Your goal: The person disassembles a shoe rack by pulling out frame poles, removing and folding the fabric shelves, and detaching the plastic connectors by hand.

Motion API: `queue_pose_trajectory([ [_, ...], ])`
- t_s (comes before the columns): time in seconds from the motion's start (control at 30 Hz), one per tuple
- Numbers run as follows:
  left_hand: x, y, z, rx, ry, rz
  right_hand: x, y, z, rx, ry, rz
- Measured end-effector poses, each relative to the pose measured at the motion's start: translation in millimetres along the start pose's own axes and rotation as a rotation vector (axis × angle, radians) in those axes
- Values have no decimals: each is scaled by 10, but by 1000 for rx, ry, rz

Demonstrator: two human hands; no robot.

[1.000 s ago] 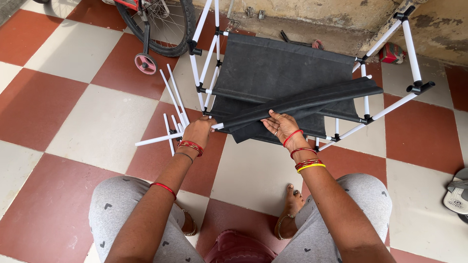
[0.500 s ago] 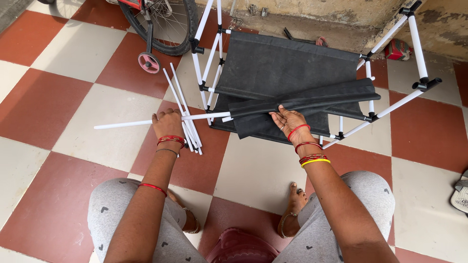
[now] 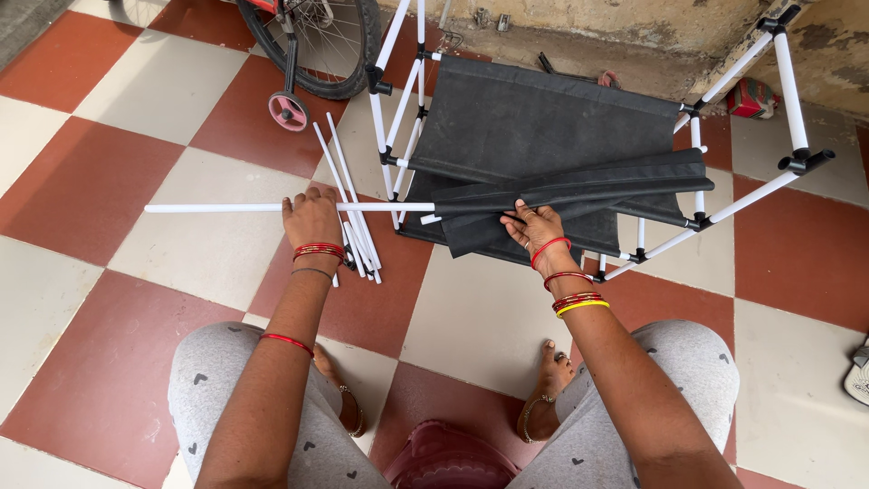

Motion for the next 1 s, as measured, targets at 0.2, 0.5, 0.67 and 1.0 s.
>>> queue_pose_trajectory([
  [0.2,455,9,-88,65,-75,113,-27,-119,68,0,15,74],
  [0.5,1155,157,-237,144,-103,285,-678,-59,-439,255,333,-182],
  [0.67,1381,141,-303,173,-103,360,-1165,-108,-808,406,473,-110],
  [1.0,1271,122,-473,157,-141,282,-1737,-183,-1389,249,1029,256],
])
Point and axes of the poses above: each hand's wrist, its own y-axis away from the middle knuckle, its own z-axis out of the back of the hand, x = y × z, the point moved 7 cm from there along -y, towards the middle knuckle, and after that the axes turned 13 degrees about x, right-handed, at the moved point
